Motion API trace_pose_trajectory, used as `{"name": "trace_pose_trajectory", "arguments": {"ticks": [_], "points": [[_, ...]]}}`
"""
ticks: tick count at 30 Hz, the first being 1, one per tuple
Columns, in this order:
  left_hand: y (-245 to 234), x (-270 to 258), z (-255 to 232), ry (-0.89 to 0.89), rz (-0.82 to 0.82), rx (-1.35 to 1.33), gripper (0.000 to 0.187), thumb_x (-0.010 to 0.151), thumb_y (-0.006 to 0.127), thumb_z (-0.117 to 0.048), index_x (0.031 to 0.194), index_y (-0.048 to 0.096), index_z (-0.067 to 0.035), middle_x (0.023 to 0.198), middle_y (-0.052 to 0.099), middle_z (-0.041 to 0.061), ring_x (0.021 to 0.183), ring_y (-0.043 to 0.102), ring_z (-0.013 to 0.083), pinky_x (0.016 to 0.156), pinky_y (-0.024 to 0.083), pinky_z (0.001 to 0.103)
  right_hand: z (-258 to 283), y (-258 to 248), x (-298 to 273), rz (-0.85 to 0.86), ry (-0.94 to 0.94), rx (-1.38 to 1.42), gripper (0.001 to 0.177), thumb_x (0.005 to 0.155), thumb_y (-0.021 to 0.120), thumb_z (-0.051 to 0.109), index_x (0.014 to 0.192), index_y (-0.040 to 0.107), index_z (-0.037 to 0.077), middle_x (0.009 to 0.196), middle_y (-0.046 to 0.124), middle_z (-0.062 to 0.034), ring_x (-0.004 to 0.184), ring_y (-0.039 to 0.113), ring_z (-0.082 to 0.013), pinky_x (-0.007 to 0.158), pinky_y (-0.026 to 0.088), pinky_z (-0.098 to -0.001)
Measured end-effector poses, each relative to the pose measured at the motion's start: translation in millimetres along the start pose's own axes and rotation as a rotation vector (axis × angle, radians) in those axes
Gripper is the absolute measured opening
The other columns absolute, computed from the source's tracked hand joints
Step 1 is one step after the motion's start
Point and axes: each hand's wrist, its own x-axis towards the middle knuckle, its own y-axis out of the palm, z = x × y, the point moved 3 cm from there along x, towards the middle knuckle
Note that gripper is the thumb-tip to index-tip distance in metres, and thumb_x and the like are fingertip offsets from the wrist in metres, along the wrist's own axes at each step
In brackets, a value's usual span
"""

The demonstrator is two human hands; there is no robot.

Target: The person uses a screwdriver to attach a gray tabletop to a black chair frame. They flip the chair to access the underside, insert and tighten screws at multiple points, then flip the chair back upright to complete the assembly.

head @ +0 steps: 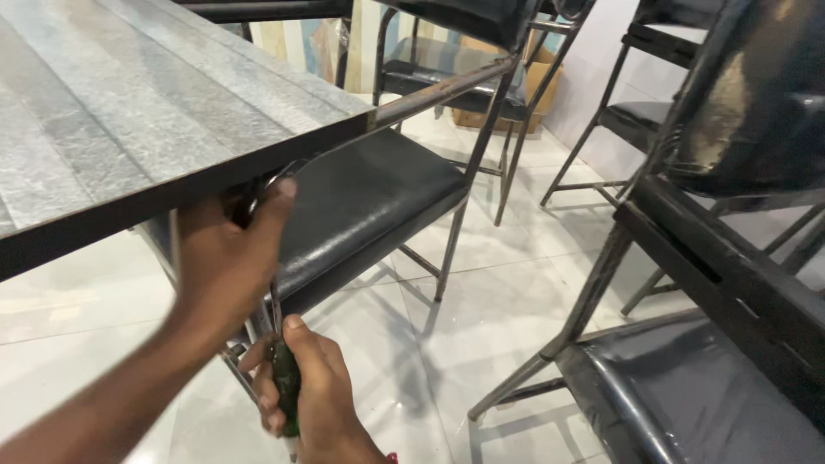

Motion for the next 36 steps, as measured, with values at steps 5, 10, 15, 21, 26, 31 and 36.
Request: {"name": "trace_pose_trajectory", "arguments": {"ticks": [5, 10, 15, 21, 26, 31, 36], "points": [[3.6, -10.5, 1.6, -0.076, -0.107, -0.137, 0.022, 0.098, 0.078, -0.016, 0.102, 0.066, 0.002, 0.083, 0.068, 0.009, 0.067, 0.064, 0.0116, 0.062, 0.052, 0.026, -4.1, 12.6, -4.2, 0.014, 0.033, 0.147, 0.058, 0.111, 0.038, 0.048, 0.087, 0.061, 0.000, 0.056, 0.046, -0.0022, 0.040, 0.040, -0.0106, 0.038, 0.034, -0.0264], [5.2, -12.2, 3.2, 0.096, -0.152, -0.264, 0.015, 0.103, 0.073, -0.010, 0.103, 0.062, 0.001, 0.088, 0.068, 0.002, 0.077, 0.065, 0.0068, 0.072, 0.052, 0.021, -2.6, 15.0, -3.5, -0.108, -0.072, -0.047, 0.054, 0.111, 0.039, 0.045, 0.089, 0.061, 0.001, 0.058, 0.048, -0.0018, 0.043, 0.042, -0.0101, 0.041, 0.034, -0.0264], [5.6, -15.3, 9.3, 0.103, -0.203, -0.193, 0.009, 0.103, 0.070, -0.007, 0.105, 0.064, -0.001, 0.092, 0.069, 0.002, 0.080, 0.067, 0.0072, 0.075, 0.053, 0.022, 5.5, 15.5, -0.7, -0.298, -0.292, -0.331, 0.042, 0.110, 0.047, 0.034, 0.086, 0.062, 0.003, 0.060, 0.050, 0.0015, 0.048, 0.042, -0.0061, 0.044, 0.034, -0.0254], [5.3, -16.2, 11.4, 0.209, -0.247, -0.224, 0.006, 0.107, 0.070, -0.005, 0.106, 0.067, 0.000, 0.095, 0.070, 0.003, 0.085, 0.066, 0.0069, 0.082, 0.054, 0.022, 24.4, 14.6, -5.2, -0.468, -0.534, -0.654, 0.033, 0.105, 0.058, 0.023, 0.081, 0.061, 0.000, 0.063, 0.056, 0.0002, 0.058, 0.047, -0.0034, 0.051, 0.039, -0.0262], [6.8, -12.7, 2.2, 0.206, -0.321, -0.160, 0.005, 0.102, 0.073, -0.005, 0.100, 0.070, -0.002, 0.096, 0.071, 0.002, 0.086, 0.067, 0.0065, 0.085, 0.055, 0.023, 42.4, 9.6, -7.3, -0.487, -0.603, -0.792, 0.027, 0.100, 0.064, 0.023, 0.084, 0.066, 0.001, 0.062, 0.058, 0.0017, 0.057, 0.047, -0.0026, 0.049, 0.038, -0.0244], [6.0, -7.9, 4.5, -0.059, -0.353, -0.344, 0.006, 0.090, 0.075, -0.011, 0.087, 0.070, -0.008, 0.077, 0.070, -0.003, 0.064, 0.061, 0.0008, 0.061, 0.050, 0.018, 47.1, -2.8, -9.6, -0.438, -0.568, -0.848, 0.035, 0.096, 0.075, 0.027, 0.079, 0.063, -0.001, 0.059, 0.053, 0.0010, 0.054, 0.044, -0.0059, 0.048, 0.035, -0.0246], [4.3, -8.7, 12.4, 0.052, -0.294, -0.421, 0.006, 0.105, 0.080, -0.003, 0.102, 0.074, 0.000, 0.090, 0.073, 0.004, 0.072, 0.062, 0.0053, 0.070, 0.050, 0.022, 39.1, -12.8, 0.3, -0.085, -0.239, -0.365, 0.050, 0.104, 0.059, 0.048, 0.092, 0.067, 0.000, 0.072, 0.058, -0.0006, 0.060, 0.054, -0.0099, 0.054, 0.046, -0.0252]]}}
